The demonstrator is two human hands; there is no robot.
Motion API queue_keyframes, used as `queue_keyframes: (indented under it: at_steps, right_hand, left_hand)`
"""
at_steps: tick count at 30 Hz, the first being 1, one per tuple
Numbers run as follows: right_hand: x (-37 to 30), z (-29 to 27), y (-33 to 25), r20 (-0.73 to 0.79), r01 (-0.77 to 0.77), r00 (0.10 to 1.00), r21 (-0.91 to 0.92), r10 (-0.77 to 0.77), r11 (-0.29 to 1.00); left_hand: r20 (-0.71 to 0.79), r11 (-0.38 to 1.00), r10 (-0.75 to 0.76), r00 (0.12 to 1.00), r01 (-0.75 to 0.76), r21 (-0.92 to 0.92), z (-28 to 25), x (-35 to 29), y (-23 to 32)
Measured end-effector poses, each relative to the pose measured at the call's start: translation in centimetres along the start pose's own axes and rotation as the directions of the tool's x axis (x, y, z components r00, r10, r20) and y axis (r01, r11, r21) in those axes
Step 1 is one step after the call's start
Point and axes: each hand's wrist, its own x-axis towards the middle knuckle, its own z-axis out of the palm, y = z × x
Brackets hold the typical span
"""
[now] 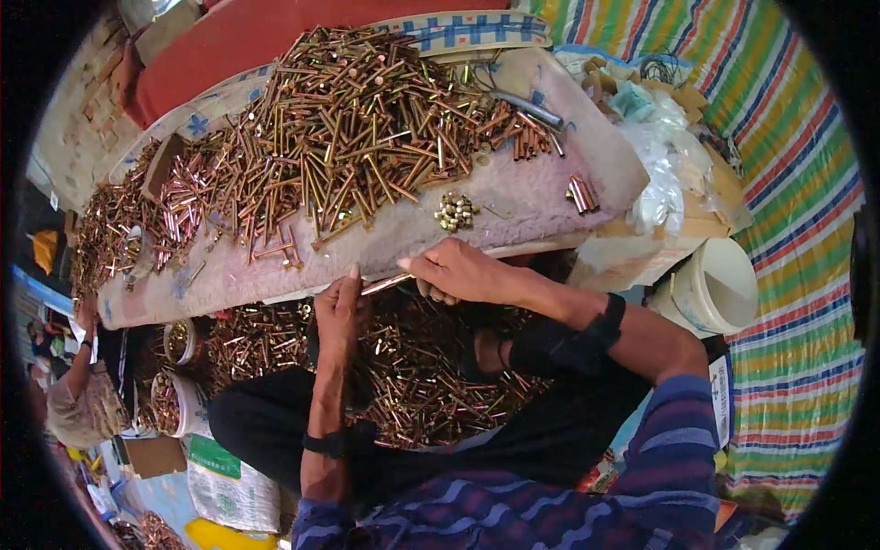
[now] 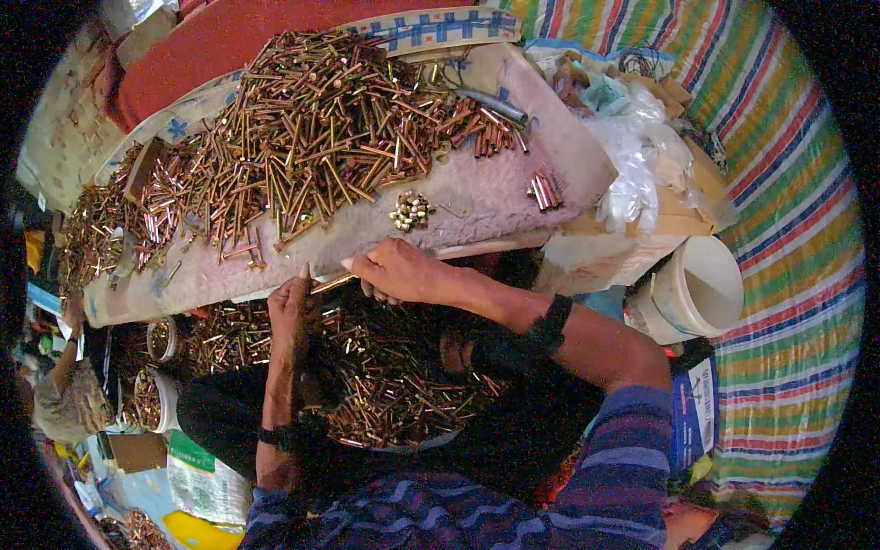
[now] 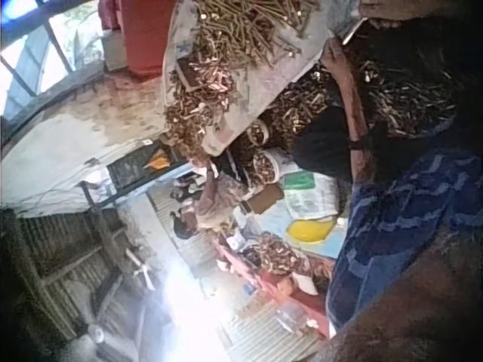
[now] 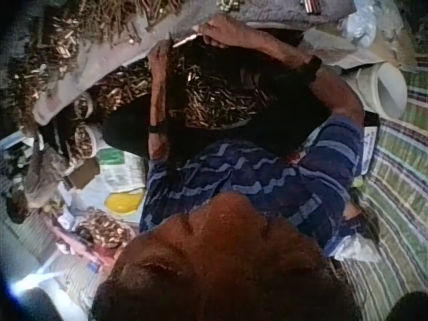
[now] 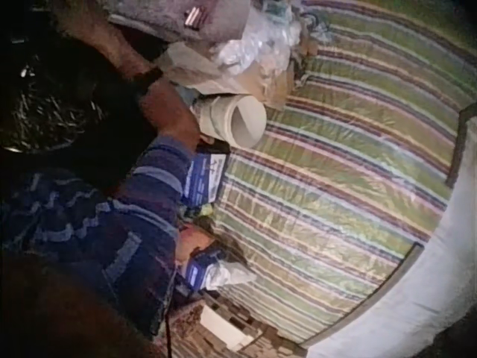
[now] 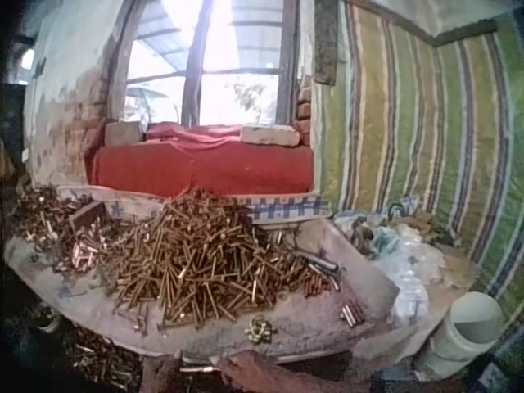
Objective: The person sits cross-legged on the floor and repeatedly picks up brass-colored cylindrical casings and small metal rings from a low table, inserts the rings into the casings, and places the assembled units into a small pile. The person handles items one at a time and continues the repetitive assembly process.
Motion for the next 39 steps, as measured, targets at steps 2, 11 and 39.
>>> queue_keyframes:
  at_steps: [2, 11, 39]
  right_hand:
    - [0.1, 0.0, 0.2, -0.063, 0.271, 0.952, -0.274, -0.298, 0.923]
    - [-1.0, -1.3, -1.1, 0.15, 0.033, 0.988, -0.042, -0.026, 0.999]
    - [-0.5, -3.6, 0.7, 0.021, -0.062, 0.998, 0.103, 0.06, 0.993]
  left_hand:
    - [-0.002, 0.999, -0.036, 0.999, 0.036, 0.006, 0.2, -0.1, 0.4]
    - [0.055, 0.995, -0.089, 0.995, 0.092, -0.044, 0.4, -0.6, 1.8]
    - [0.11, 0.968, -0.208, 0.972, 0.221, -0.119, 3.8, 2.7, 1.8]
